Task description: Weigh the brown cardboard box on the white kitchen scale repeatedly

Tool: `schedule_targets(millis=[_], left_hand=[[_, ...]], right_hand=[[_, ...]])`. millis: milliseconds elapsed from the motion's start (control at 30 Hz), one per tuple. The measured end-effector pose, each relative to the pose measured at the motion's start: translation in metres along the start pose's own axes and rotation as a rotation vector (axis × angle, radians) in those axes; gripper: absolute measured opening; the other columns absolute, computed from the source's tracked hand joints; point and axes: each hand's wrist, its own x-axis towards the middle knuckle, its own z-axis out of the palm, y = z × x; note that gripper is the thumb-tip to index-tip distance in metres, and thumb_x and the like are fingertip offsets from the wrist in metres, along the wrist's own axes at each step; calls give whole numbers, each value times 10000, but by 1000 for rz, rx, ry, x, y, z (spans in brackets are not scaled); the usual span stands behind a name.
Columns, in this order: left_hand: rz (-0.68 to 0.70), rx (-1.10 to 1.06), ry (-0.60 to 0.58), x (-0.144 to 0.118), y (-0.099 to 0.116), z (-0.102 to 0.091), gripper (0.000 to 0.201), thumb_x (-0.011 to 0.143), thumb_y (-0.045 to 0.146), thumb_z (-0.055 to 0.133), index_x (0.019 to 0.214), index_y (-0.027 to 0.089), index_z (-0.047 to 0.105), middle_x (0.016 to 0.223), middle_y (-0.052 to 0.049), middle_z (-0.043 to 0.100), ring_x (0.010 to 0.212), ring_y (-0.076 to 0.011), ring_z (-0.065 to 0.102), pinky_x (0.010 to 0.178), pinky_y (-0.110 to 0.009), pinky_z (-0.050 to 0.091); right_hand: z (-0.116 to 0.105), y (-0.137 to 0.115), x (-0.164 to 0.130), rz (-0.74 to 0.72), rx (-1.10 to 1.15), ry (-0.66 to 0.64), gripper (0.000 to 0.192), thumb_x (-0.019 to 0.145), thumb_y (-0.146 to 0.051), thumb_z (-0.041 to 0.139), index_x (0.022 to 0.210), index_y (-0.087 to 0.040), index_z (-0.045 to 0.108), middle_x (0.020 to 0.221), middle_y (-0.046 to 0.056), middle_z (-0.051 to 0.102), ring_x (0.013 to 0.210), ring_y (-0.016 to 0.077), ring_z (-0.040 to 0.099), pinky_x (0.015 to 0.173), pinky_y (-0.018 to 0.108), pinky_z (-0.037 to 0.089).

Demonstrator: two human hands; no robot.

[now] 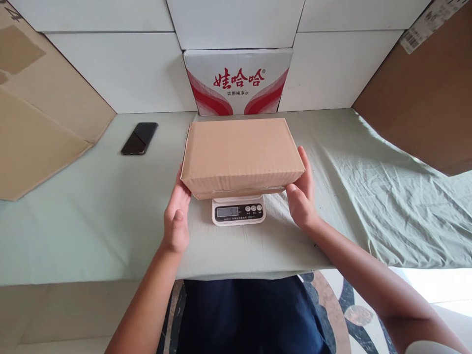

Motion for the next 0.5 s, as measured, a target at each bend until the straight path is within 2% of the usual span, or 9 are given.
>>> schedule_targets(millis=[200,300,400,500], left_hand=[[-33,16,-26,-8,-3,4,855,887,763,550,1573,255,499,1670,-115,478,1589,-409,370,1308,-558,320],[-8,13,-45,-6,3,7,850,883,746,570,1570,250,496,1667,-124,476,1588,-412,370,1299,-562,335],[35,1,-52,19,12,9,820,866,766,585,1530,287,537,1639,-110,509,1585,-392,387,1292,-529,362],[15,3,-23,66,10,13,717,904,800,498,1454,350,595,1582,-64,566,1579,-324,416,1289,-467,377]], right_hand=[[10,-8,-6,53,48,29,778,862,-655,709,1541,-396,430,1649,38,477,1567,348,413,1293,603,405],[12,-12,-4,38,31,32,753,858,-658,712,1510,-384,455,1561,62,555,1498,356,491,1248,593,465],[11,-16,17,-64,-30,42,801,858,-704,675,1547,-412,389,1573,55,534,1484,364,504,1241,583,480],[13,-13,57,-195,-132,48,883,858,-792,589,1604,-432,283,1659,29,438,1578,361,391,1316,587,383]])
